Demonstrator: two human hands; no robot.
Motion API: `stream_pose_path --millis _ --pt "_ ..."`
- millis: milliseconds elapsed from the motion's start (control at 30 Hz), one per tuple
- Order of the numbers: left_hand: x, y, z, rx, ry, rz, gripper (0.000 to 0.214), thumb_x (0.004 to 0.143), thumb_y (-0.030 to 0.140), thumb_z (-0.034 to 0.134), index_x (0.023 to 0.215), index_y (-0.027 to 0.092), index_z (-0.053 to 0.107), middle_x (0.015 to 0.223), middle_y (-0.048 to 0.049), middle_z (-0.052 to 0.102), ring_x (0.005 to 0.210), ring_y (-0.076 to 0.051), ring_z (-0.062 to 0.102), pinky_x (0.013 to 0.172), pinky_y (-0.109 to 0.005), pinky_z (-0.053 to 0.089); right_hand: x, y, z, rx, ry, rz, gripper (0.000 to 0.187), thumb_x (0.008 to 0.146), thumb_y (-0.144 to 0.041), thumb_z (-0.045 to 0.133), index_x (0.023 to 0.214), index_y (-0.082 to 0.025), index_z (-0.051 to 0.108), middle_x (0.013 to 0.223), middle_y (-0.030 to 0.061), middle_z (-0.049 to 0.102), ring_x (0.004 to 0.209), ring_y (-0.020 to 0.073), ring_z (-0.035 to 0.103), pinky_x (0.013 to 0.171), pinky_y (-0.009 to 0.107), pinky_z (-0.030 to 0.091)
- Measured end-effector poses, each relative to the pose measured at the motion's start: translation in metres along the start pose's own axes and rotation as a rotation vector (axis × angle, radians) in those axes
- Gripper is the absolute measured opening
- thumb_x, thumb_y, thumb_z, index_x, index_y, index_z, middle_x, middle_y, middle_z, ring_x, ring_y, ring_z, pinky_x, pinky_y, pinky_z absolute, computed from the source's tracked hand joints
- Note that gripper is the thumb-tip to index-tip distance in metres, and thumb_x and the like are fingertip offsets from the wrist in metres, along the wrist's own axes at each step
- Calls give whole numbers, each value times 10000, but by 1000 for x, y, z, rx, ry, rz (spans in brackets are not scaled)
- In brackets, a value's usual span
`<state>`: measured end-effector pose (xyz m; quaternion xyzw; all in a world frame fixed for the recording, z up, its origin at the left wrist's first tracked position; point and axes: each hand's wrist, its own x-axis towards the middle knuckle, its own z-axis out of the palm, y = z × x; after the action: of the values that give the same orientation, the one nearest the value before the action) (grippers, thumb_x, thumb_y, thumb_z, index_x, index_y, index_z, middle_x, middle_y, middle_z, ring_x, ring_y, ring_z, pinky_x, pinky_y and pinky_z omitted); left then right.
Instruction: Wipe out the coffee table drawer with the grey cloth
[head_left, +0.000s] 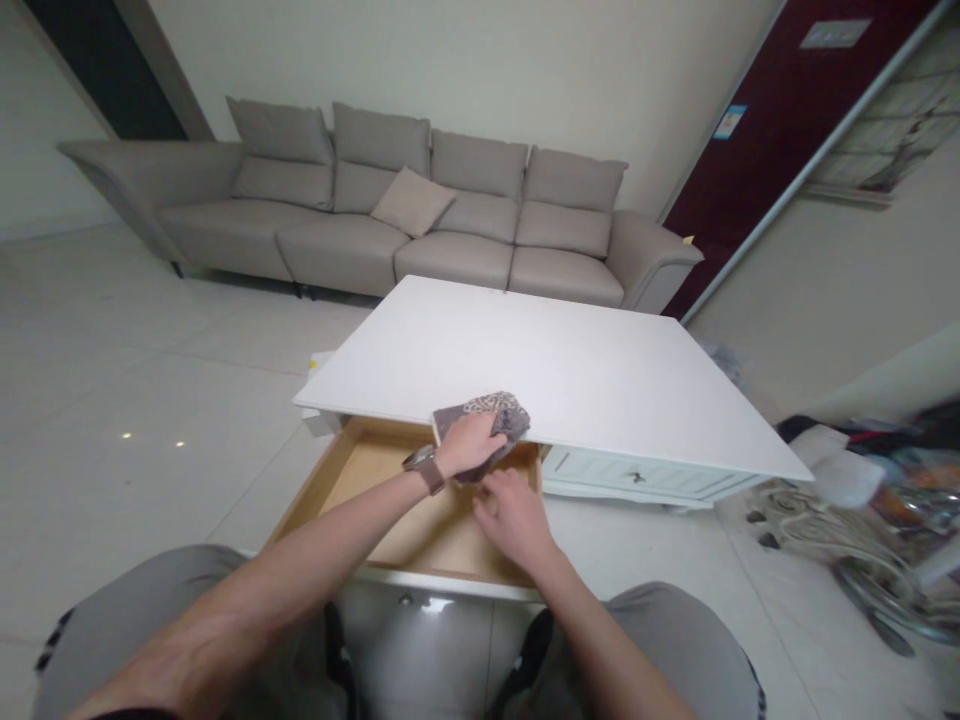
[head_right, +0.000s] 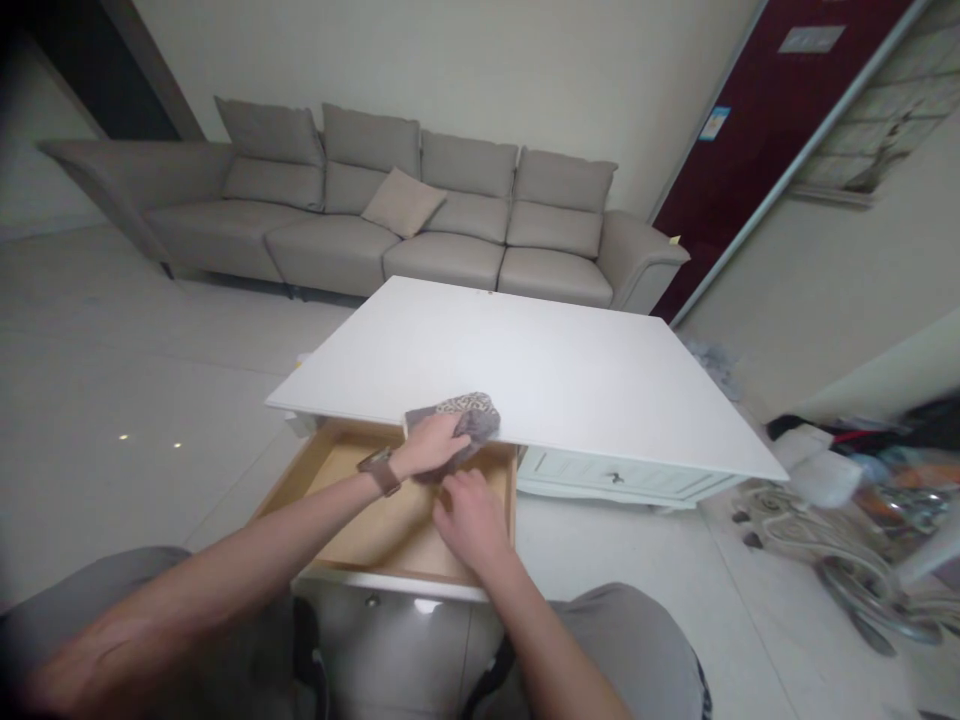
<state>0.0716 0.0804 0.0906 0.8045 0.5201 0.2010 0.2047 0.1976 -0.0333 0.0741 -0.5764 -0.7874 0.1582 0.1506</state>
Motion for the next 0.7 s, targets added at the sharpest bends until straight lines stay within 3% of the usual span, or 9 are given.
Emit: stream_pose_path --millis 100,200,300,400,500,700 --pt "-49 -20 -22 -432 0 -55 219 853 258 555 977 152 702 965 -68 759 888 -231 687 813 -325 522 -2 4 -5 296 225 37 108 915 -307 545 916 -207 586 1010 74 646 1013 217 581 902 340 479" --pt "-87 -35 -26 -747 -26 -156 289 862 341 610 1033 136 719 1000 -61 768 946 -244 692 841 -338 528 -6 -2 11 652 160 34 203 903 -386 584 1021 -221 564 1089 70 621 1035 208 595 833 319 530" --pt "-109 -37 -12 -891 -39 -196 376 874 456 638 1040 131 727 1004 -71 765 950 -240 683 843 -338 523 -11 -14 35 923 65 102 339 861 -463 641 1084 -241 513 1125 62 622 1043 207 619 804 316 558" --pt "-118 -31 1 -865 16 -182 353 903 476 605 908 140 713 890 -48 737 851 -205 650 787 -310 500 -11 -20 48 1042 99 203 440 817 -483 679 1132 -252 474 1126 56 656 1057 218 639 879 351 553" --pt "-120 -31 -1 -780 62 -188 368 925 474 569 794 149 680 783 -25 691 761 -182 602 729 -294 471 -6 -15 48 979 138 259 470 797 -429 676 1186 -236 497 1165 68 680 1076 234 646 972 387 517" --pt "-118 -52 -23 -581 181 -191 305 949 424 541 909 184 725 938 -49 722 891 -203 622 845 -316 471 8 -1 43 749 174 313 303 845 -363 522 1067 -182 621 1075 101 714 1002 260 647 951 399 509"
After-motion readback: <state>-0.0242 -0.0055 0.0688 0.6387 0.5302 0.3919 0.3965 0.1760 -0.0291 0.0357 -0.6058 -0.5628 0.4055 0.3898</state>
